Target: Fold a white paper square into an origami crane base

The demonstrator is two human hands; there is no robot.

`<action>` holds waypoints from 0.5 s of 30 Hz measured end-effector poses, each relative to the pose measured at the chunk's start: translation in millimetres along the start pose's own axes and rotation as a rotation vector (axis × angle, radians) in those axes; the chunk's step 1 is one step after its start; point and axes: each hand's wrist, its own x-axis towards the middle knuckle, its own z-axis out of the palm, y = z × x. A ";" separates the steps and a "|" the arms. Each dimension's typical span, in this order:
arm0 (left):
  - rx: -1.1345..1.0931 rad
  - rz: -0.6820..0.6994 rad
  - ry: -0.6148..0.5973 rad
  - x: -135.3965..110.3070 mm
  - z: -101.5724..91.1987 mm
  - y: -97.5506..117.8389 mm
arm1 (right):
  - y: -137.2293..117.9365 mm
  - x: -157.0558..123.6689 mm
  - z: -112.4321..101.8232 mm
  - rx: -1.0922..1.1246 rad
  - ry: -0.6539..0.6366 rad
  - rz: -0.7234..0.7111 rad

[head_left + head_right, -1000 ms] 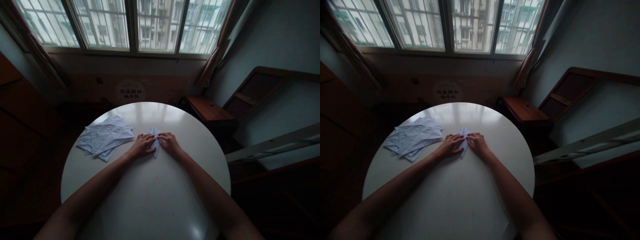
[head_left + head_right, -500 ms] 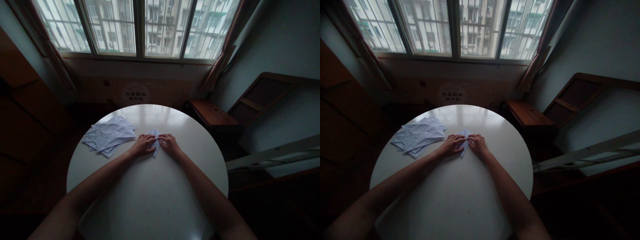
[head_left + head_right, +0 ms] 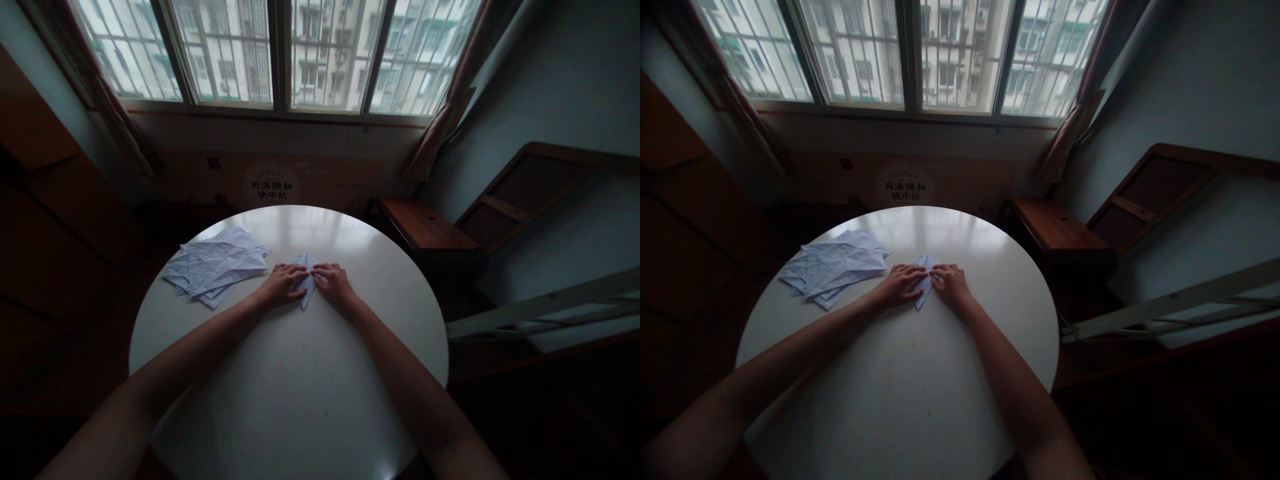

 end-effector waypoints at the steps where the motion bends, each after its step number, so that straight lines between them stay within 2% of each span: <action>1: 0.000 0.002 0.000 0.0 -0.1 -0.2 | -0.3 0.3 -0.1 -0.002 0.000 0.001; 15: 0.002 0.006 -0.010 -1.3 -1.2 1.3 | -2.0 -0.9 -0.8 -0.034 0.004 -0.006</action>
